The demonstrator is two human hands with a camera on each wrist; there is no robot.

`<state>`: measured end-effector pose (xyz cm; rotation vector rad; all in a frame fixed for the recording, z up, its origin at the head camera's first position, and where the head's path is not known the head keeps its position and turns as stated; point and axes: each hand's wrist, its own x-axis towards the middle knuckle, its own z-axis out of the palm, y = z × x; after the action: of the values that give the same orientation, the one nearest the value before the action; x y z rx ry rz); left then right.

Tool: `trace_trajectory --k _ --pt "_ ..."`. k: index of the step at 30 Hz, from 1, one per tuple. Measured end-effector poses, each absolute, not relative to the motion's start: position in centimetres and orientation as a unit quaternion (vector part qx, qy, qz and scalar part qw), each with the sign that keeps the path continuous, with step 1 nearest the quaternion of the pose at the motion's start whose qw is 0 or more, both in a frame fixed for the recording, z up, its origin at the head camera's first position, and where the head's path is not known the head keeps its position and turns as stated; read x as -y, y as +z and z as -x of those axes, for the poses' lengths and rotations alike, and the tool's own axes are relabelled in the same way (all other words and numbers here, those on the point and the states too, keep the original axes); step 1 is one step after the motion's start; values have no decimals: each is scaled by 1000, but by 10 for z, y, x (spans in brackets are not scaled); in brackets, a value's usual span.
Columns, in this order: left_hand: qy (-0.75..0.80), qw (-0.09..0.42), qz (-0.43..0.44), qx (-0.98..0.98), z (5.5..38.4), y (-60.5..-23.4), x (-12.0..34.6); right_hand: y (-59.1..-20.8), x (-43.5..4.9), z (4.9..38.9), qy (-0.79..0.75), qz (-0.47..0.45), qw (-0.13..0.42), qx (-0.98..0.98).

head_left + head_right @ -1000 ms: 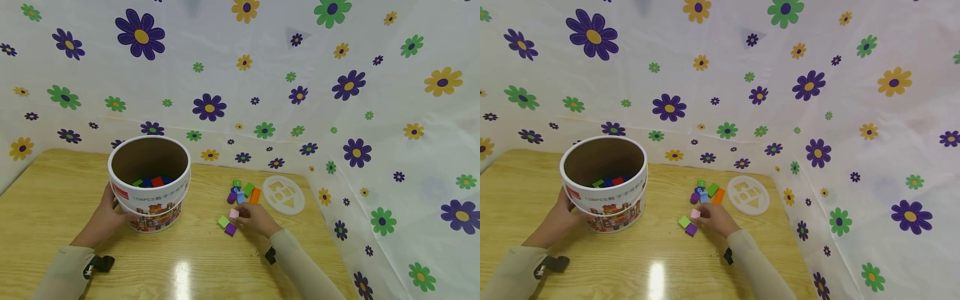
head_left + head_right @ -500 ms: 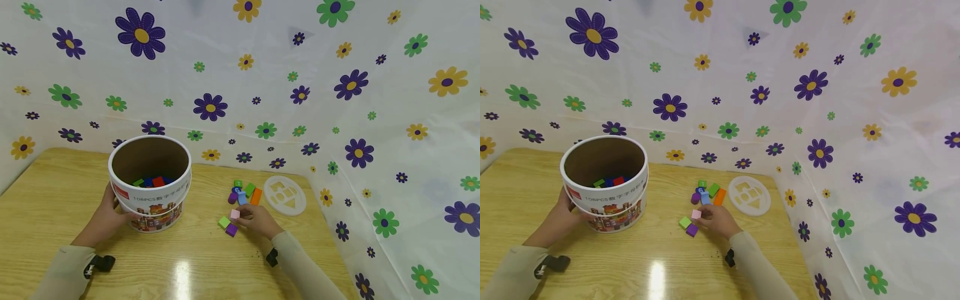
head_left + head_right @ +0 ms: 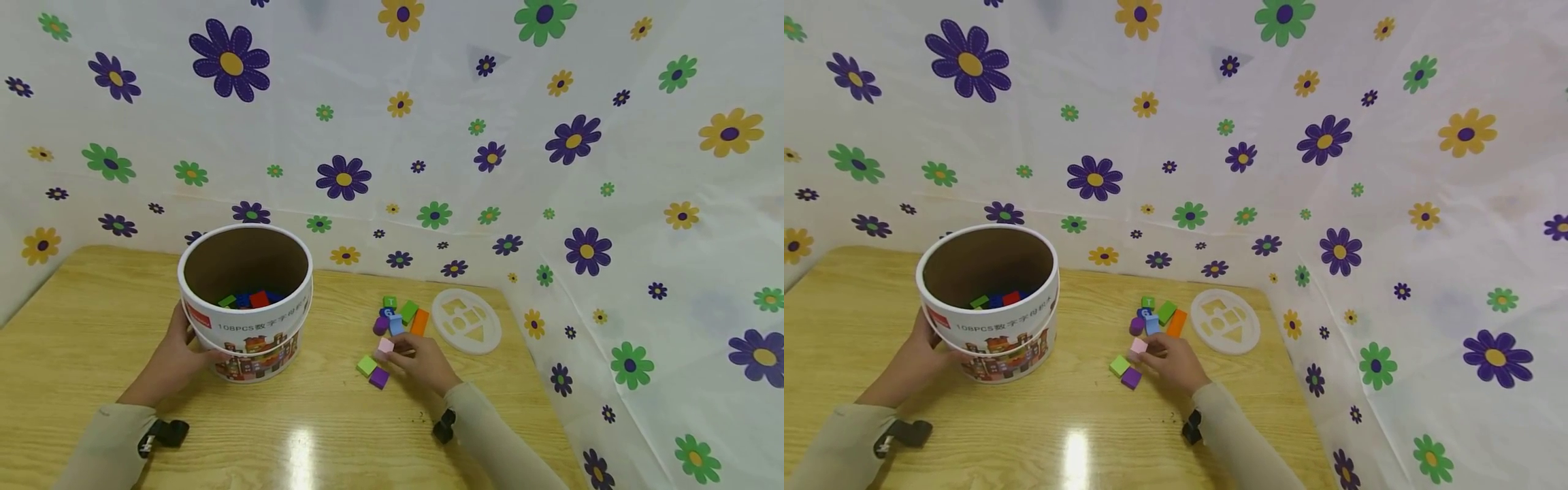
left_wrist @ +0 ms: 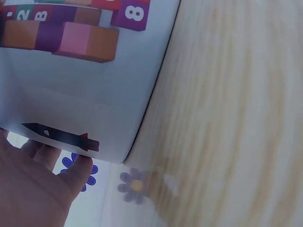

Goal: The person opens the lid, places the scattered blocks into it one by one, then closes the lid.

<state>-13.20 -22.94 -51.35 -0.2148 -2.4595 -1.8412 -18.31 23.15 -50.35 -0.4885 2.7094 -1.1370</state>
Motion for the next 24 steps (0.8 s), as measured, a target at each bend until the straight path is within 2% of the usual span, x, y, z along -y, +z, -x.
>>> trace_trajectory --k 11,24 --pt "-592 31 69 802 131 -514 229 -462 -218 195 -452 227 -85 -858" --pt "-591 26 67 803 133 -516 232 -388 -160 220 -446 293 -141 -834"
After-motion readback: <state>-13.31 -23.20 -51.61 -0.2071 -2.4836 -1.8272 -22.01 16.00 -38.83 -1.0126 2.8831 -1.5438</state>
